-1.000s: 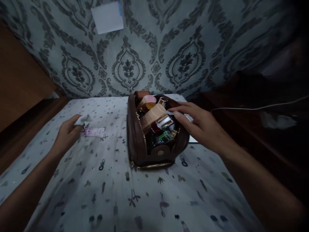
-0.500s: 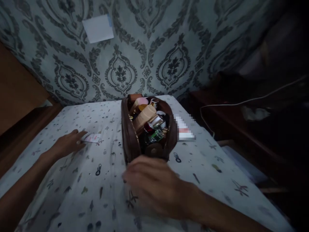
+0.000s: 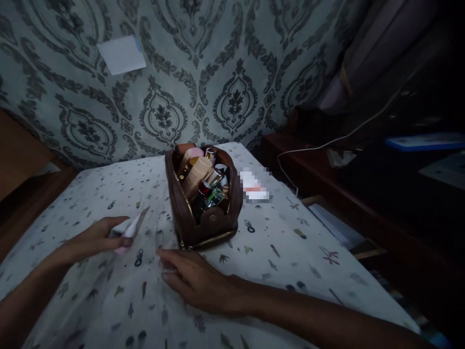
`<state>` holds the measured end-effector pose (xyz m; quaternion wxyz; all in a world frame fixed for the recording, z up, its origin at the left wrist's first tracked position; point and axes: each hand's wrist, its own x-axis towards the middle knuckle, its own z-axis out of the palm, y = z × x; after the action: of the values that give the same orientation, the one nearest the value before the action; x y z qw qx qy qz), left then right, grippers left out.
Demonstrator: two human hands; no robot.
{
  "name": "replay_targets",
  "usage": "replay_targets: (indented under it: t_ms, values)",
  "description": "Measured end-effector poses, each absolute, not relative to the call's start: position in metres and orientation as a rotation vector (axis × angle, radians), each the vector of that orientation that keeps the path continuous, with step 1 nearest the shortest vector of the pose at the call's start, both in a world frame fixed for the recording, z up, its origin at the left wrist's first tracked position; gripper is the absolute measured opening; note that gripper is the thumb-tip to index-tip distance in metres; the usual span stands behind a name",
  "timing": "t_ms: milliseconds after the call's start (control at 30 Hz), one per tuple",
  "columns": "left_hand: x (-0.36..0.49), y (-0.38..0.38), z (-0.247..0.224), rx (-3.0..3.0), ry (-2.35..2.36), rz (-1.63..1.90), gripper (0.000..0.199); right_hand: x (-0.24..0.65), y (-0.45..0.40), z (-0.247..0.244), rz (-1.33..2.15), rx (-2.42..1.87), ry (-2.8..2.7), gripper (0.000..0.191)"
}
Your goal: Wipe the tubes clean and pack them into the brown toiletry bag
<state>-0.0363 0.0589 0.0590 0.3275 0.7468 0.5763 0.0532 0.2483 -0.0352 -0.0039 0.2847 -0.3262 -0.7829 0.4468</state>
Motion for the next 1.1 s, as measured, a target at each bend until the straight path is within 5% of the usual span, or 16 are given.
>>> replay_targets:
  t_ms: [200,367,633,833,1100]
  values:
    - [0.026,0.008,0.054,1.608,1.261,0.471,0.044,0.192,-0.031,-0.019,1.793,-0.762,-1.265,0.071]
    - [0.035,-0.007,0.046,1.868,1.298,0.711,0.048,0.168,-0.026,-0.025,1.814,-0.716,-0.750,0.078]
    - [0.018,-0.007,0.023,2.023,1.321,1.275,0.037,0.159,-0.026,-0.020,1.774,-0.691,-0.687,0.066]
    - [0.020,-0.005,0.000,2.242,1.418,1.225,0.042,0.147,-0.039,-0.033,1.864,-0.714,-0.875,0.064]
    - [0.004,0.008,0.009,1.721,1.321,1.315,0.030,0.157,-0.048,-0.032,2.023,-0.718,-1.029,0.062]
